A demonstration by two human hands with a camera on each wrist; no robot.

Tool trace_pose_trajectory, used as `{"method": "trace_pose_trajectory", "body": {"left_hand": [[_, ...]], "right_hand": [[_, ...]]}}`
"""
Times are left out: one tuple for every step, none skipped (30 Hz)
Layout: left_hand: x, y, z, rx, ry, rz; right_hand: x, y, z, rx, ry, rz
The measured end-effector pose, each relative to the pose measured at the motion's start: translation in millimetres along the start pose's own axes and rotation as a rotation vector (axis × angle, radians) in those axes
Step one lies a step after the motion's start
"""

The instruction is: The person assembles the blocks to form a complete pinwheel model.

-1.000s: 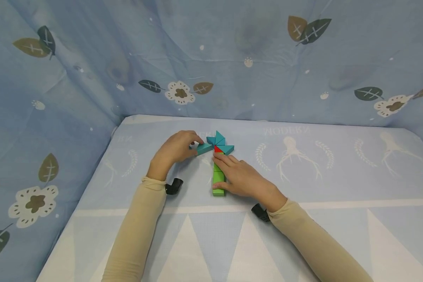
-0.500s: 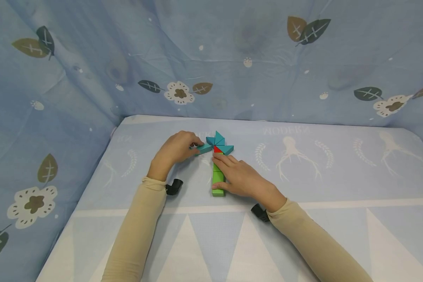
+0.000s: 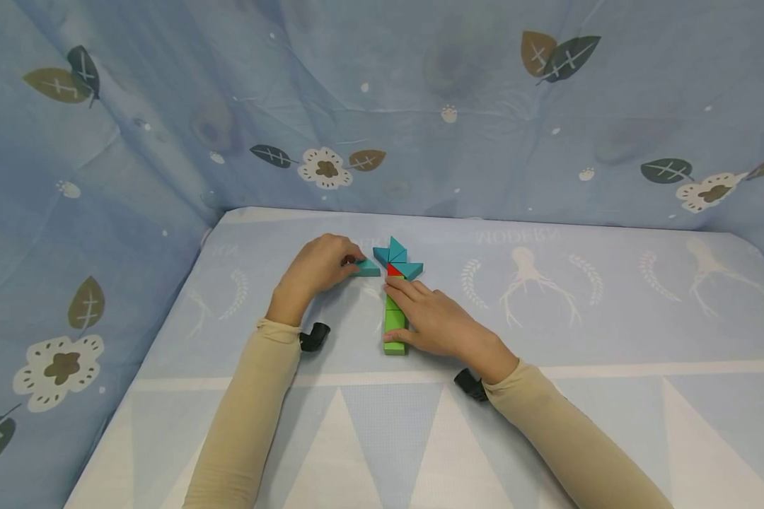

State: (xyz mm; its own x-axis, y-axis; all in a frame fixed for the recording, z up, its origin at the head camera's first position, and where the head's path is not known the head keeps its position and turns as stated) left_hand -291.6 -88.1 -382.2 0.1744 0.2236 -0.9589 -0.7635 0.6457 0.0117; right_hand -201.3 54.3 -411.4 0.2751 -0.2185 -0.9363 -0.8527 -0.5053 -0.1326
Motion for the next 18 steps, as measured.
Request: {"method": "trace_pose_trajectory", "body": {"left_hand": [[0.4, 0.4, 0.3, 0.004, 0.008, 0.006], [0.9, 0.9, 0.7, 0.008, 0.017, 0.013], [1.3, 1.2, 1.0, 0.012, 0.023, 0.019], [1.6, 1.4, 1.2, 0.015, 0.026, 0.023], [1.9, 1.6, 1.3, 0.017, 0.025, 0.026], [1.9, 1.5, 1.1, 0.018, 0.019, 0.030], [1.7, 1.4, 0.7, 0.016, 0.012, 0.033], [1.4, 1.0, 0.3, 0.013, 0.002, 0.035], [1.1, 0.7, -0.4, 0.009, -0.008, 0.037], [1.0, 0.5, -1.2, 0.004, -0.016, 0.039], [0.8, 0.5, -1.9, 0.001, -0.021, 0.042], [0.8, 0.5, -2.5, 0.000, -0.023, 0.045], [0.9, 0.6, -2.7, -0.001, -0.020, 0.048], [1.1, 1.0, -2.7, 0.003, -0.016, 0.052], [1.5, 1.8, -2.6, 0.008, -0.008, 0.057], [1.9, 2.7, -2.3, 0.013, 0.000, 0.062], [2.3, 3.5, -1.8, 0.019, 0.005, 0.067], [2.7, 4.0, -1.5, 0.023, 0.012, 0.072]], "right_hand": [[0.0, 0.0, 0.0, -0.001, 0.000, 0.001], [0.0, 0.0, 0.0, -0.001, -0.002, 0.003], [0.0, 0.0, 0.0, -0.002, -0.002, 0.005], [-0.1, 0.0, -0.1, -0.002, -0.002, 0.006], [-0.2, 0.0, -0.1, -0.003, -0.002, 0.006], [-0.3, -0.1, -0.2, -0.003, -0.001, 0.006], [-0.4, -0.1, -0.2, -0.003, 0.000, 0.006], [-0.5, -0.1, -0.3, -0.004, 0.000, 0.005], [-0.5, -0.1, -0.3, -0.004, 0.002, 0.003], [-0.6, -0.1, -0.3, -0.004, 0.002, 0.002], [-0.6, -0.1, -0.3, -0.005, 0.001, 0.001], [-0.6, 0.0, -0.3, -0.006, -0.001, 0.001], [-0.6, 0.0, -0.2, -0.006, -0.003, 0.000], [-0.6, 0.1, -0.2, -0.006, -0.005, -0.001], [-0.5, 0.2, -0.1, -0.006, -0.007, -0.003], [-0.6, 0.3, 0.1, -0.006, -0.009, -0.004], [-0.8, 0.4, 0.1, -0.006, -0.009, -0.004], [-1.0, 0.4, 0.3, -0.004, -0.008, -0.006]]}}
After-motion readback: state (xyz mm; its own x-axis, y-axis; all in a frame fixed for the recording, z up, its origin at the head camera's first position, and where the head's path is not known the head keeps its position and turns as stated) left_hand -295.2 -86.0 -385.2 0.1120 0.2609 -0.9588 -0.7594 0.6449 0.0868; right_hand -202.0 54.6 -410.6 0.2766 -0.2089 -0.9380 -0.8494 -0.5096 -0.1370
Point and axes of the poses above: each hand's wrist, its own y-axis towards the middle knuckle, its own x-axis out of the palm, z = x × y, the point moved 7 cm from there along y, towards the middle knuckle, and after that the axes turned 10 degrees about x, right-handed, at the moved point
